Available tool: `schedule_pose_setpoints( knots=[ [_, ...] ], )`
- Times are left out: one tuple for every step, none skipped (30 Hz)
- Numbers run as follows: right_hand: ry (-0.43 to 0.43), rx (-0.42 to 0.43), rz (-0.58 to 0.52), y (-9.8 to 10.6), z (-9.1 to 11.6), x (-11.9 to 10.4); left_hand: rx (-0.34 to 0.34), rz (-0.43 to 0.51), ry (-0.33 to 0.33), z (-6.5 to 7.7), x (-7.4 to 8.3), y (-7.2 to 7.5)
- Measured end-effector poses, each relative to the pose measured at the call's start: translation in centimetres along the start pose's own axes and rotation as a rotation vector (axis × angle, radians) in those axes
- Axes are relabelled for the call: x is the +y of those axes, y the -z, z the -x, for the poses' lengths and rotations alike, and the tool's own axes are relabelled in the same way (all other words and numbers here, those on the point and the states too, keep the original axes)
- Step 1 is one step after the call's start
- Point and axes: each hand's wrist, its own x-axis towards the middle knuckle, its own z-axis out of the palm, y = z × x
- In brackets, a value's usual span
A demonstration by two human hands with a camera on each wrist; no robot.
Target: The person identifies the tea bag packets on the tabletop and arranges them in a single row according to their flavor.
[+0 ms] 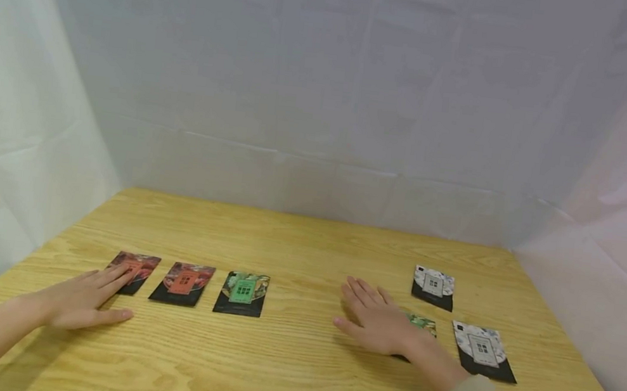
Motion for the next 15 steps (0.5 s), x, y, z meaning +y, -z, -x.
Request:
schedule_pose_setpoints(
  knots=[
    [-0.007, 0.001, -0.010, 0.0, 0.4, 0.5, -0.005, 0.000, 0.003, -0.1, -0.1, 0.0],
    [-0.010, 0.004, -0.020, 0.1, 0.8, 0.9, -0.012, 0.003, 0.005, -0.1, -0.2, 0.0],
    [-0.013, 0.008, -0.032, 0.1, 1.2, 1.4, -0.019, 0.005, 0.006, -0.1, -0.2, 0.0],
    [-0.016, 0.011, -0.049, 0.2, 1.6, 1.8, -0.026, 0.008, 0.008, -0.1, -0.2, 0.1],
    [-0.022, 0.013, -0.063, 0.4, 2.1, 2.1, -0.035, 0.012, 0.010, -0.2, -0.2, 0.1],
    [-0.025, 0.020, -0.072, 0.5, 2.5, 2.4, -0.038, 0.011, 0.012, -0.2, -0.2, 0.1],
    [-0.031, 0.025, -0.082, 0.6, 2.8, 2.7, -0.036, 0.008, 0.012, -0.2, -0.2, 0.1],
    [-0.034, 0.031, -0.090, 0.7, 3.2, 3.0, -0.033, 0.007, 0.008, -0.2, -0.1, 0.2],
    [-0.037, 0.037, -0.101, 0.7, 3.6, 3.2, -0.027, 0.003, 0.006, -0.2, -0.1, 0.2],
    [-0.040, 0.044, -0.114, 0.8, 3.9, 3.3, -0.022, 0.000, 0.005, -0.2, 0.0, 0.2],
    [-0.042, 0.053, -0.116, 0.8, 4.3, 3.5, -0.016, -0.004, 0.003, -0.2, 0.0, 0.1],
    [-0.044, 0.061, -0.120, 0.7, 4.6, 3.8, -0.011, -0.007, 0.001, -0.2, 0.0, 0.1],
    [-0.045, 0.068, -0.119, 0.7, 5.0, 4.1, -0.008, -0.008, 0.000, -0.2, 0.0, 0.1],
    [-0.039, 0.074, -0.120, 0.6, 5.3, 4.4, -0.009, -0.008, 0.000, -0.2, 0.0, 0.0],
    [-0.034, 0.081, -0.121, 0.5, 5.7, 4.7, -0.009, -0.008, -0.001, -0.1, 0.0, 0.0]
  ],
)
